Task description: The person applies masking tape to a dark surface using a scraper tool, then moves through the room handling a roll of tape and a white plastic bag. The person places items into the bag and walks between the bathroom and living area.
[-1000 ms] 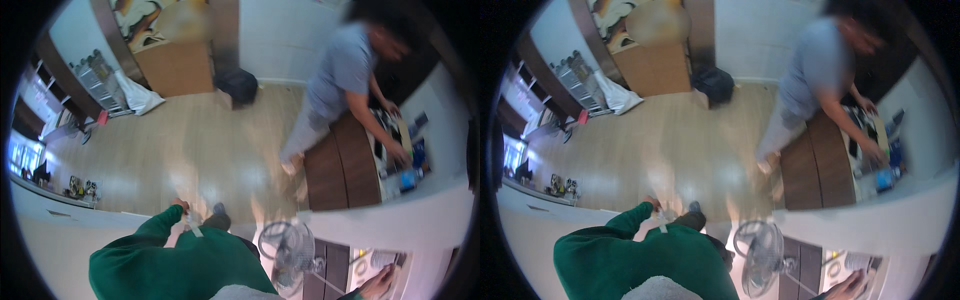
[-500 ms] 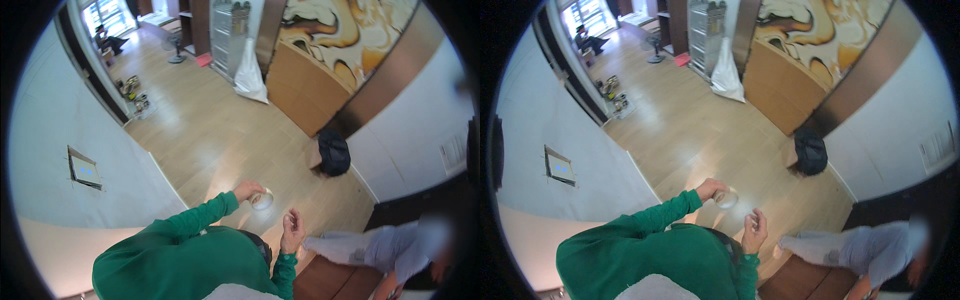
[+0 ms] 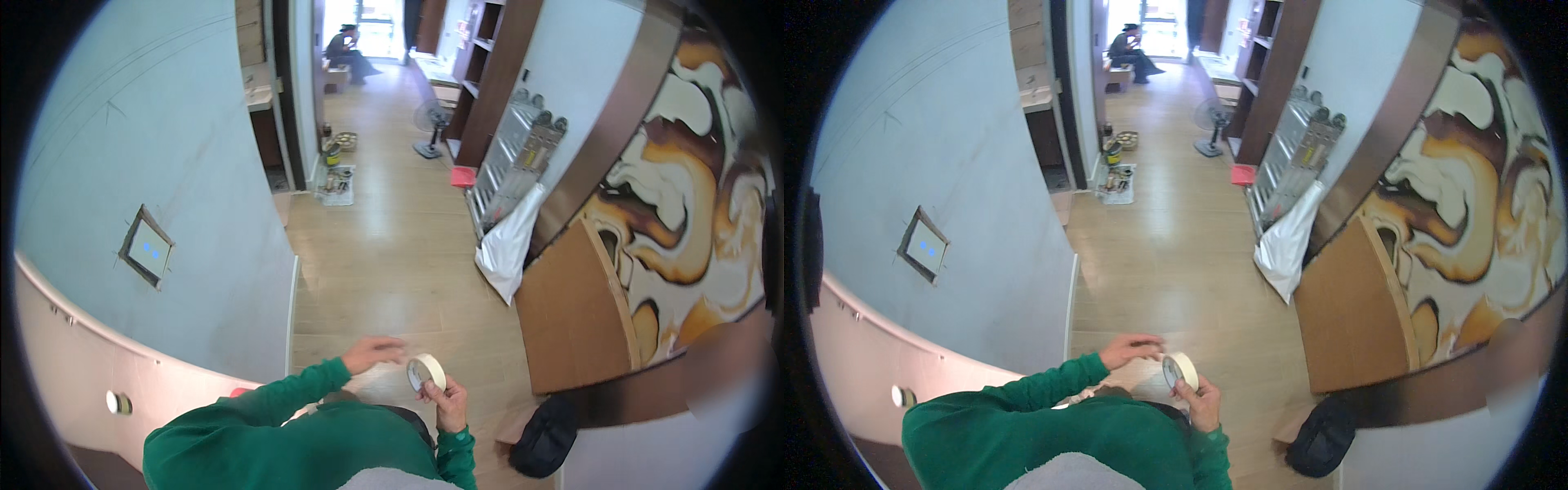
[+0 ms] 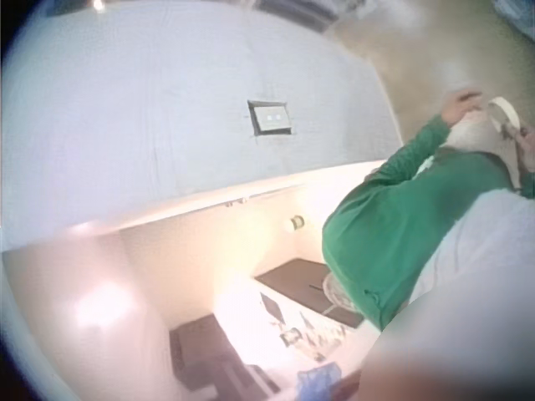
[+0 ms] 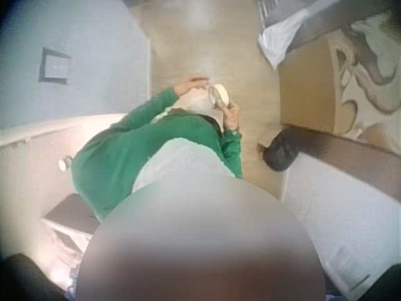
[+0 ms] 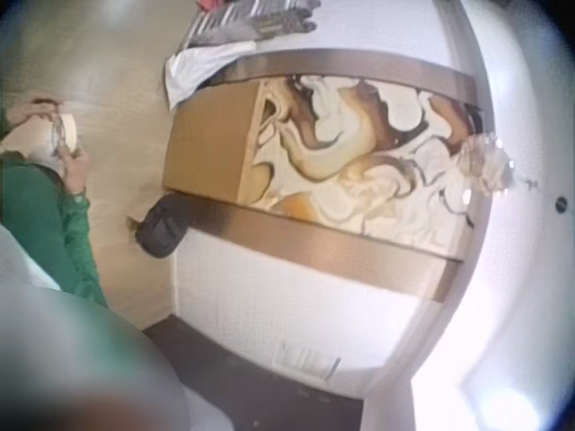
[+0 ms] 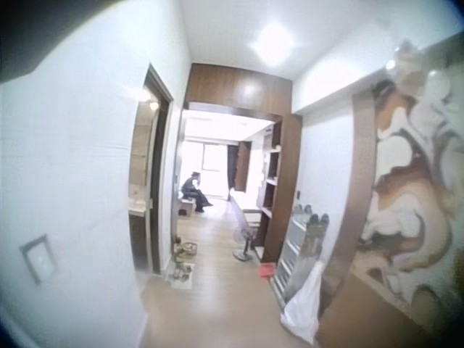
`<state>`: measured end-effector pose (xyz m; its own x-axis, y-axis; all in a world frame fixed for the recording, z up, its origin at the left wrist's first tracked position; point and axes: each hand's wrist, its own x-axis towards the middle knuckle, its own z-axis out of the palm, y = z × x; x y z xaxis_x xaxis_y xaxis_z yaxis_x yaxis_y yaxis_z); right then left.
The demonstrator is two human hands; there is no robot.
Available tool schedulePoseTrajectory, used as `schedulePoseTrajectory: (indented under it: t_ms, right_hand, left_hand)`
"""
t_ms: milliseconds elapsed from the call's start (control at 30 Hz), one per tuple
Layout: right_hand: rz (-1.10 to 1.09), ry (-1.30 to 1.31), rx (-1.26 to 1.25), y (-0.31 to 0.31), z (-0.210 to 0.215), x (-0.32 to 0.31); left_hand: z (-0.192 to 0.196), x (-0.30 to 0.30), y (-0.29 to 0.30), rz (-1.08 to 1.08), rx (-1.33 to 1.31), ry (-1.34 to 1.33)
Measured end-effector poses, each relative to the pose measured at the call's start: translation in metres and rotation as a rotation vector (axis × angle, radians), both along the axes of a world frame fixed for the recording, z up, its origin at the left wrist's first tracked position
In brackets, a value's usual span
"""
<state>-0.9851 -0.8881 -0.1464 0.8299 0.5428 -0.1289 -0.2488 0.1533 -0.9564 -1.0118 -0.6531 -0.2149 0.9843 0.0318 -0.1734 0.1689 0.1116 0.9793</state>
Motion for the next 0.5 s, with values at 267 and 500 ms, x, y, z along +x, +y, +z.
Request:
schedulePoseTrajectory:
  t_ms: [267,500]
  right_hand:
    - [0.189,-0.021,-0.057,0.031,0.014,0.197]
    - [0.382,-0.042,-0.065,0.18,0.003,0.316]
  left_hand:
    - [-0.225,-0.124,0.043,-0.115,0.495,0.852]
    - [-0.245,-0.033,0.074,0.148,0.025,0.941]
